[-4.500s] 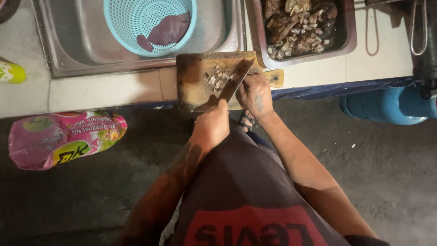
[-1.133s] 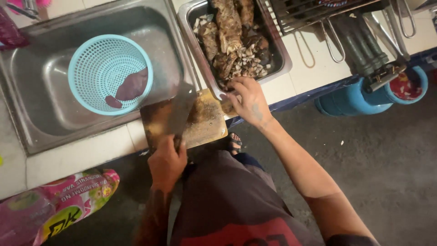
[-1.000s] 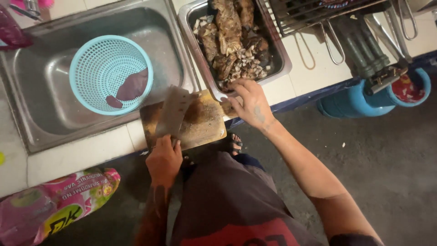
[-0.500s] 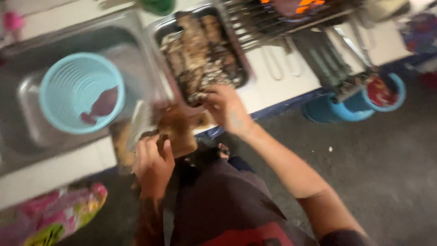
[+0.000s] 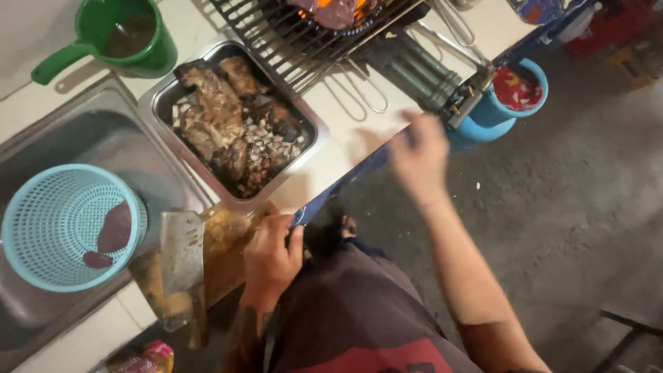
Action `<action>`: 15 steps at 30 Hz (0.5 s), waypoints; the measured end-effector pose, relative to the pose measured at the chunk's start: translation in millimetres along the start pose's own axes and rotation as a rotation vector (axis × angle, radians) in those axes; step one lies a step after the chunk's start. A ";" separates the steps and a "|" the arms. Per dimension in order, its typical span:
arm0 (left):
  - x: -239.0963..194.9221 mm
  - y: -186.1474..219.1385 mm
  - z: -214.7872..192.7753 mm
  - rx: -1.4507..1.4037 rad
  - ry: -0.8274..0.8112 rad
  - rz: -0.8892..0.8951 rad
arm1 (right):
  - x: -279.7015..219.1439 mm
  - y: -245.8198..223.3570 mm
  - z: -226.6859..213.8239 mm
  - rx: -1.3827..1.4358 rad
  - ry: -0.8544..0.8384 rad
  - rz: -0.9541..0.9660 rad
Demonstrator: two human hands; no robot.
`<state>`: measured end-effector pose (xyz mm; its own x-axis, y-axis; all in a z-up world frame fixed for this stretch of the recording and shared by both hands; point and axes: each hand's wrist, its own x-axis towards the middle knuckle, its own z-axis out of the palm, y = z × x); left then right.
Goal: The person chops cooked meat on a wooden cutting board using a cleaver and places the pieces into a metal tray. They then use tongs to flip and arrange pieces of meat on a small charcoal grill before returning to chop more meat.
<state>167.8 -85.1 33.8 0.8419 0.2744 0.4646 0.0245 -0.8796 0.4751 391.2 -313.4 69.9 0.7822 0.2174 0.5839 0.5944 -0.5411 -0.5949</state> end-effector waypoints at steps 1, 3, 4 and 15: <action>6.1 6.9 3.9 0.002 0.002 0.001 | 11.6 23.8 -14.5 0.002 0.001 -0.001; 17.8 22.3 13.9 0.009 -0.030 0.066 | 32.1 75.9 -43.4 -0.052 0.049 0.143; 23.3 29.8 23.0 0.017 -0.031 0.065 | 37.4 111.1 -49.6 -0.044 0.048 0.145; 123.0 151.8 161.3 -0.045 -0.154 0.053 | 137.7 368.3 -11.1 -0.693 -0.653 0.246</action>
<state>362.0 -247.5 42.5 0.9143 0.1617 0.3714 -0.0440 -0.8719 0.4878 715.8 -491.8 -62.8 0.9430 0.3279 -0.0569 0.3229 -0.9429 -0.0812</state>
